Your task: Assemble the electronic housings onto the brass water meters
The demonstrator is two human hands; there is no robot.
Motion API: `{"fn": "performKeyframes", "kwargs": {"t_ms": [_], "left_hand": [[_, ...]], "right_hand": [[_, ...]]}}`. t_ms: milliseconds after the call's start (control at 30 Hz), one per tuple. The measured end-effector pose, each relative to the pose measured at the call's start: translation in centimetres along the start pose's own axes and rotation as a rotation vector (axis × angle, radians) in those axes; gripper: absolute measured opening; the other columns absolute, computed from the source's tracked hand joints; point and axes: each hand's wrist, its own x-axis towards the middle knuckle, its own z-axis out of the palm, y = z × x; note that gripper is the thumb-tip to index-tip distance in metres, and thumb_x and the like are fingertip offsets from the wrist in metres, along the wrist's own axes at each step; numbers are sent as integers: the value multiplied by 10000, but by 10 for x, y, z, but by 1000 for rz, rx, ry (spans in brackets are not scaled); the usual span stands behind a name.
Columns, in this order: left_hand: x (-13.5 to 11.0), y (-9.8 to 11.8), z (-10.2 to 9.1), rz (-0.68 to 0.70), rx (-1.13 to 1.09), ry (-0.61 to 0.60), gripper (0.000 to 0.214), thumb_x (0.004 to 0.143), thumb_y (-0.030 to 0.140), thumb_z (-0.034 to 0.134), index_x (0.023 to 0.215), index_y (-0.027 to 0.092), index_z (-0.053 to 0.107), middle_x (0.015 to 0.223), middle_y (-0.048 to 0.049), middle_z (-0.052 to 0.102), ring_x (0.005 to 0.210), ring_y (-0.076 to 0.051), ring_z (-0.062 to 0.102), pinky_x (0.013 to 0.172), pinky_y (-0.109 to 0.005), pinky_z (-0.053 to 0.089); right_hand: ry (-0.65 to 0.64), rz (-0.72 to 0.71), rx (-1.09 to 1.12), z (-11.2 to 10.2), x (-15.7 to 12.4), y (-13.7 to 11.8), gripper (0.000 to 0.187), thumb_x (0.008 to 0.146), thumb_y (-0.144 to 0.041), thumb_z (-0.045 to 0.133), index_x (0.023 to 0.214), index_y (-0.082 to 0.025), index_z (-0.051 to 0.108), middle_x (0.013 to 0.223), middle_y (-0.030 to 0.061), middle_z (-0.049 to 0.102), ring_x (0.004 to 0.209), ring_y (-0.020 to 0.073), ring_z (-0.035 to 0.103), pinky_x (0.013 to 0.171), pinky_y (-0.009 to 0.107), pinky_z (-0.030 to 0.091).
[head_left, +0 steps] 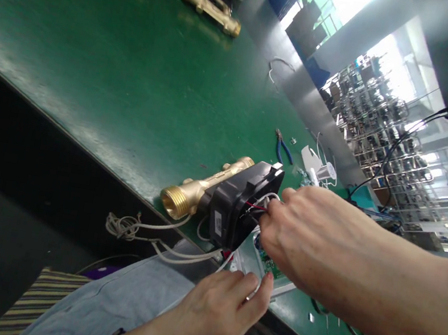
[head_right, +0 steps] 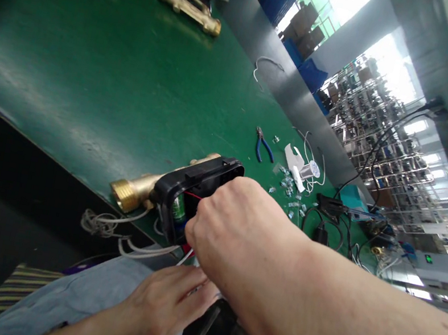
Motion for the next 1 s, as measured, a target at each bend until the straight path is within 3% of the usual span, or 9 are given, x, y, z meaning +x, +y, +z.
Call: {"fn": "performKeyframes", "kwargs": {"t_ms": [100,233,400,567,667,833,900,1000], "left_hand": [[-2,0,3,7,-8,15,302,934,124,330,1168,118,521,902,-57,641,703,-163,620,610,-292,549],[0,0,5,4,-22,22,332,940,116,290,1174,117,525,907,-64,639,700,-155,613,610,-285,544],[1,0,4,8,-7,8,333,923,115,381,1238,84,486,885,-62,640,687,-150,602,598,-278,529],[-2,0,6,4,15,-15,354,906,125,463,1255,72,465,867,-46,643,697,-151,602,595,-281,515],[-3,-1,8,6,27,-31,402,893,125,501,1286,79,434,875,-43,646,715,-150,602,615,-277,509],[-4,0,8,12,52,9,408,881,119,526,1277,84,434,859,-36,643,707,-147,603,610,-281,510],[-4,0,8,9,51,21,392,886,120,519,1269,87,441,861,-37,642,714,-141,607,623,-274,514],[-6,0,9,-2,41,10,421,877,116,534,1285,96,431,883,-37,638,736,-143,610,647,-278,520]], "right_hand": [[-19,-95,-52,0,-1,0,62,724,-141,613,682,-175,643,600,19,605,497,140,512,419,294,205],[-64,-88,-64,0,-8,-4,66,699,-110,631,736,-157,661,659,33,634,520,140,541,412,284,211],[-65,137,26,11,-23,-4,25,743,-187,645,766,-184,655,639,15,634,495,160,579,389,275,190],[-64,373,111,27,-33,-5,174,787,-384,606,810,-216,645,627,10,647,482,214,618,391,275,185],[-8,437,215,32,-36,-6,199,805,-432,559,806,-246,627,664,-10,654,530,240,641,410,287,251],[64,341,299,33,-43,-4,229,774,-440,604,884,-241,633,739,-4,649,675,245,651,553,363,463],[100,311,340,32,-52,-1,274,755,-438,636,942,-237,639,776,4,655,732,229,645,660,389,504],[194,321,405,34,-76,3,315,786,-476,607,1009,-255,633,868,15,674,751,193,641,681,359,526]]}}
